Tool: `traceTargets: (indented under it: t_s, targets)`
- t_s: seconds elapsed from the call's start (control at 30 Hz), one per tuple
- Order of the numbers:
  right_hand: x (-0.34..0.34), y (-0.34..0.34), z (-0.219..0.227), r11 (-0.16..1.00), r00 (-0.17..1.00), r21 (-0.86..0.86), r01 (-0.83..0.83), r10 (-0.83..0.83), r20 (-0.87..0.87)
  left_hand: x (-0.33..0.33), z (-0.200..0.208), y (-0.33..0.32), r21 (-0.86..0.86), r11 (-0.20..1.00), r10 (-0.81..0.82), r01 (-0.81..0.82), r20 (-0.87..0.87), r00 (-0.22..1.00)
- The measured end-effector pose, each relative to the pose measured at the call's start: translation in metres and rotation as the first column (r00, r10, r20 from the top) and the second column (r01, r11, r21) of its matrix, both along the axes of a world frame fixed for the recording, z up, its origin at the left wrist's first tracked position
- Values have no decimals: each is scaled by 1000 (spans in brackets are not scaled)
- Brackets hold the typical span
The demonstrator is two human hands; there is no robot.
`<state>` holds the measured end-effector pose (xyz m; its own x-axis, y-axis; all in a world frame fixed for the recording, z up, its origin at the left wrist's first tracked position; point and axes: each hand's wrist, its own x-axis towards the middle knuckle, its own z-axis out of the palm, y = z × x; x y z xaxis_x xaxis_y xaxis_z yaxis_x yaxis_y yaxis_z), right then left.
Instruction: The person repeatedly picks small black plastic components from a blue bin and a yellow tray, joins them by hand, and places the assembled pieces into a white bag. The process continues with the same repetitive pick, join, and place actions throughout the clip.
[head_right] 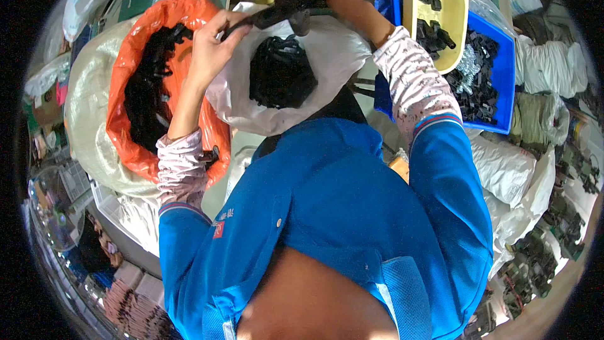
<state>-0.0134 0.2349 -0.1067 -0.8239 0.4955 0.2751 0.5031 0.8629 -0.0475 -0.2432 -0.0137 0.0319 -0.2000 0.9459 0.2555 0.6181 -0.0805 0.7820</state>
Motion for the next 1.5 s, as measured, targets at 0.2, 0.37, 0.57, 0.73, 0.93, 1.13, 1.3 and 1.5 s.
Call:
traceTargets:
  t_s: [0.2, 0.37, 0.57, 0.73, 0.93, 1.13, 1.3, 1.5]
  targets:
    - [-9, 41, -30, 963, 855, -128, 236, -143, 499, 25, -6, -22, 270, 944, 208, -188, -46, 977]
    - [-5, 35, -20, 997, 977, -43, 70, -60, 205, 5, -50, -131, 52, 875, 485, -482, -133, 865]
    - [-4, 37, 2, 975, 998, -222, 0, 13, 54, -55, -117, -302, -511, 410, 319, -755, -695, 644]
    - [-13, -32, 112, 182, 826, -951, -249, -473, -307, -71, -131, -326, -408, 529, 403, -744, -651, 644]
    - [-13, -54, 145, -152, 816, -873, -464, -456, -355, -85, -104, -331, -55, 616, 715, -786, -381, 586]
    - [-30, -49, 120, -311, 763, -701, -641, -359, -538, -83, -54, -323, 179, 457, 737, -871, 471, 484]
    - [-31, -48, 121, -142, 752, -756, -639, -321, -575, -53, -16, -285, 102, 636, 160, -765, 952, 260]
    - [-14, -110, 100, 577, 853, -751, -320, -169, -493, 65, -23, -162, 94, 915, -229, -392, 922, -313]
